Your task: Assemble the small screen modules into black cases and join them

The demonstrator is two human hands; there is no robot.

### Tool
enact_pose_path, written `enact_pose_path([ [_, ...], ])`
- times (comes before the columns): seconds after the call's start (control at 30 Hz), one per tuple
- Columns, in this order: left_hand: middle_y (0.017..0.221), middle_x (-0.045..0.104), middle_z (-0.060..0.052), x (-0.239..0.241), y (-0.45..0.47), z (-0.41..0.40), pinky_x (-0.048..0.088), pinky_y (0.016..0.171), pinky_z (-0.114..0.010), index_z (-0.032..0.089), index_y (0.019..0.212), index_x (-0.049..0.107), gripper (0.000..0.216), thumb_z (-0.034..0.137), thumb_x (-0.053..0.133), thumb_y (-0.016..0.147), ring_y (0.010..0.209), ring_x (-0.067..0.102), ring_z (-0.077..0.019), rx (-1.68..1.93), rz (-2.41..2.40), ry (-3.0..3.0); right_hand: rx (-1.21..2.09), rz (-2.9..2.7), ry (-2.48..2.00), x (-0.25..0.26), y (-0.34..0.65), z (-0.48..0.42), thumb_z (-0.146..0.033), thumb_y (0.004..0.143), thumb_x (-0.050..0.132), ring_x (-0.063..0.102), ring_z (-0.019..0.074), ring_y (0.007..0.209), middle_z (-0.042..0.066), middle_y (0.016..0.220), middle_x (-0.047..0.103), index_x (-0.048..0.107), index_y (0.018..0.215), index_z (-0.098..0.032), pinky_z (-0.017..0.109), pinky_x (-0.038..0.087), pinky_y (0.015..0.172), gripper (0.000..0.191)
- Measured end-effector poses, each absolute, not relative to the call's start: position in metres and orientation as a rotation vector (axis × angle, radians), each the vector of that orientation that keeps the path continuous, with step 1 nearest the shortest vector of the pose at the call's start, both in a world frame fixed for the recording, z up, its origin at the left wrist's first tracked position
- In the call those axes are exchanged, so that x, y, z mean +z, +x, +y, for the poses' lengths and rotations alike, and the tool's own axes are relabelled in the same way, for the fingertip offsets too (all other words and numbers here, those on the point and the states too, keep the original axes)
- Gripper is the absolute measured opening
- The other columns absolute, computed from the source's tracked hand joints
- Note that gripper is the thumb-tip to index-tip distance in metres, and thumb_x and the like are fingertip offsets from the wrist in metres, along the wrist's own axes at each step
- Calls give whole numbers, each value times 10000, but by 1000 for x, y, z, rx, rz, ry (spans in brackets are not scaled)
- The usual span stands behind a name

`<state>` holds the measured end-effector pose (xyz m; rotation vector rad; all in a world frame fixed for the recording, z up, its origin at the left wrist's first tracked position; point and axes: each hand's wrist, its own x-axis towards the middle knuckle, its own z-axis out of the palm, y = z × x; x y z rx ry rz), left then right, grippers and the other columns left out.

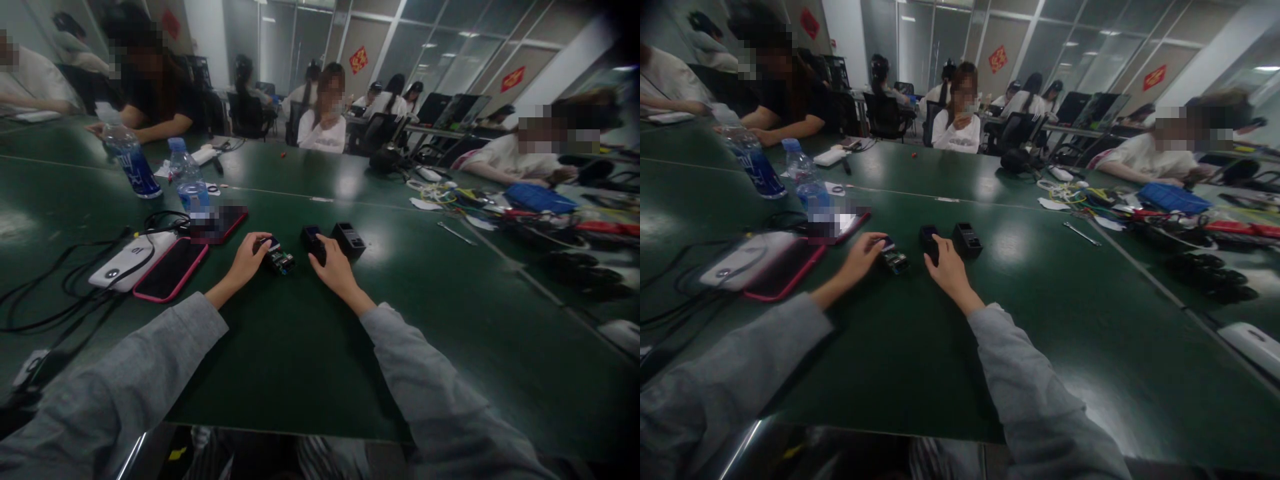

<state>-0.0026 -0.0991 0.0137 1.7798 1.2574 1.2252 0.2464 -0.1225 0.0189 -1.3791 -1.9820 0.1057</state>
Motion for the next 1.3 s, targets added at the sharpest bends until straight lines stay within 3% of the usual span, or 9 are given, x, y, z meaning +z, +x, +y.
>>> enact_pose_path([
  [0.17, 1217, 606, -96, 16, -2, -101, 485, 974, -398, 182, 1186, 569, 326, 374, 481, 938, 1091, 603, -199, 1211, 1227, 1759, -58, -1739, -1248, 29, 244, -127, -378, 956, 452, 458, 284, 1279, 141, 1348, 480, 367, 1412, -206, 533, 398, 1080, 496],
  [0.43, 1223, 607, -96, 13, -3, -99, 489, 973, -409, 185, 1194, 572, 340, 390, 470, 941, 1110, 598, -208, 1211, 1201, 1740, 23, -1505, -1385, 16, 261, -112, -353, 924, 497, 503, 261, 1210, 164, 1287, 530, 463, 1328, -126, 474, 405, 1061, 465],
  [0.63, 1208, 611, -96, 14, -2, -101, 491, 961, -416, 195, 1200, 574, 341, 389, 456, 946, 1115, 590, -216, 1200, 1216, 1722, 46, -1550, -1507, 10, 268, -104, -305, 895, 501, 481, 275, 1235, 164, 1285, 527, 587, 1211, -139, 481, 384, 1064, 367],
  [0.8, 1203, 612, -90, 15, -3, -102, 490, 949, -410, 196, 1198, 577, 336, 375, 424, 958, 1105, 586, -218, 1191, 1221, 1731, -173, -1625, -1429, 24, 255, -118, -311, 968, 389, 418, 263, 1299, 113, 1354, 503, 544, 1275, -204, 505, 325, 1090, 360],
  [1.0, 1171, 625, -70, 16, -2, -101, 455, 990, -400, 198, 1142, 612, 310, 314, 381, 972, 1086, 581, -207, 1217, 1259, 1781, -208, -1995, -1269, 29, 237, -132, -295, 987, 401, 358, 239, 1364, 73, 1447, 444, 458, 1359, -249, 454, 321, 1095, 378],
  [1.3, 1143, 634, -66, 15, -3, -100, 465, 962, -398, 200, 1133, 625, 303, 307, 397, 965, 1042, 590, -208, 1214, 1237, 1750, -355, -1678, -1560, 20, 275, -111, -355, 991, 375, 358, 281, 1337, 96, 1410, 472, 519, 1310, -241, 521, 270, 1078, 368],
])
